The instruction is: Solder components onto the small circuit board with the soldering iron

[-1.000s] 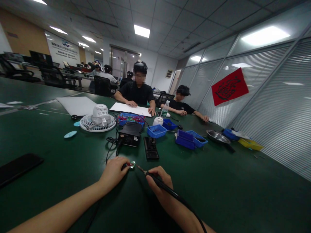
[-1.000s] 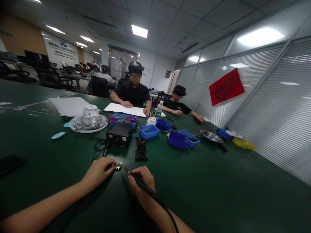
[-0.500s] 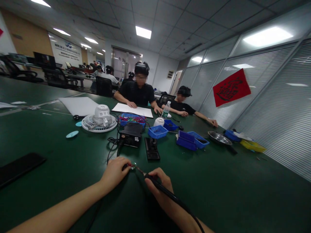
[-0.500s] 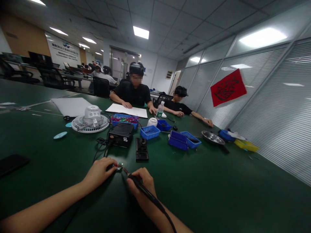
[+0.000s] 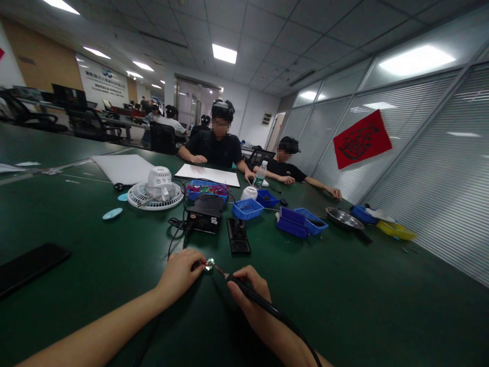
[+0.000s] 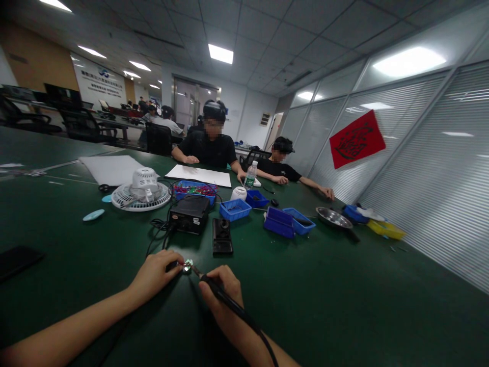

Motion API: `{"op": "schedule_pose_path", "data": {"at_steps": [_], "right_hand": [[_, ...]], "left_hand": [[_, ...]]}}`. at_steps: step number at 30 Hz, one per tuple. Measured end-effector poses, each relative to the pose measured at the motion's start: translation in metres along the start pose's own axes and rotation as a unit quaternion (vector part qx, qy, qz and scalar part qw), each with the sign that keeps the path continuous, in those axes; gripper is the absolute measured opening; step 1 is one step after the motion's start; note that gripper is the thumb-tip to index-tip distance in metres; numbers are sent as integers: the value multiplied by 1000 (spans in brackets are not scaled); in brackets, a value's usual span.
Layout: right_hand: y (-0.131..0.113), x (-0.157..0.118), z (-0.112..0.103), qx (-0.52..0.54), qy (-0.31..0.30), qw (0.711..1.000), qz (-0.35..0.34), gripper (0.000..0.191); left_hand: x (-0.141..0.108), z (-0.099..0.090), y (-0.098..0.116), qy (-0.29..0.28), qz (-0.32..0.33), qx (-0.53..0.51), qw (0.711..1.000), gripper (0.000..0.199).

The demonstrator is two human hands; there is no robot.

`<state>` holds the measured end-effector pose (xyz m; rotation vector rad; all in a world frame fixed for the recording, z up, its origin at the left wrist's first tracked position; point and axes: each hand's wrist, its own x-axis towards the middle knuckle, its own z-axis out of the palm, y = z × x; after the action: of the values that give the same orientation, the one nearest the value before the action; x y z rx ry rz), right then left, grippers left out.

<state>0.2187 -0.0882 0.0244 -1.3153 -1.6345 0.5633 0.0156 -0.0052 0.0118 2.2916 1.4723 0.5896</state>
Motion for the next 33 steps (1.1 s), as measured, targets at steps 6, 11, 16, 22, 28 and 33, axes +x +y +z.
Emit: {"op": "schedule_pose_path", "data": {"at_steps": [6, 11, 16, 22, 28, 33], "right_hand": [[2, 2, 2, -14, 6, 1000, -1, 6], [5, 2, 3, -20, 3, 1000, -8, 5], [5, 2, 2, -22, 2, 1000, -8, 5], [2, 3, 1, -22, -8, 1000, 0, 6], [4, 2, 0, -20, -8, 1000, -3, 6], [2, 1, 0, -15, -10, 1000, 2, 6]], "left_hand": [[0, 2, -1, 0, 1, 9, 1000, 14], [1, 2, -2, -4, -4, 14, 1000, 14], [1, 1, 0, -5, -8, 18, 1000, 13], [0, 0, 1, -6, -12, 14, 1000, 13], [0, -1, 3, -11, -12, 12, 1000, 13], [0, 0, 2, -7, -6, 11, 1000, 12]]}}
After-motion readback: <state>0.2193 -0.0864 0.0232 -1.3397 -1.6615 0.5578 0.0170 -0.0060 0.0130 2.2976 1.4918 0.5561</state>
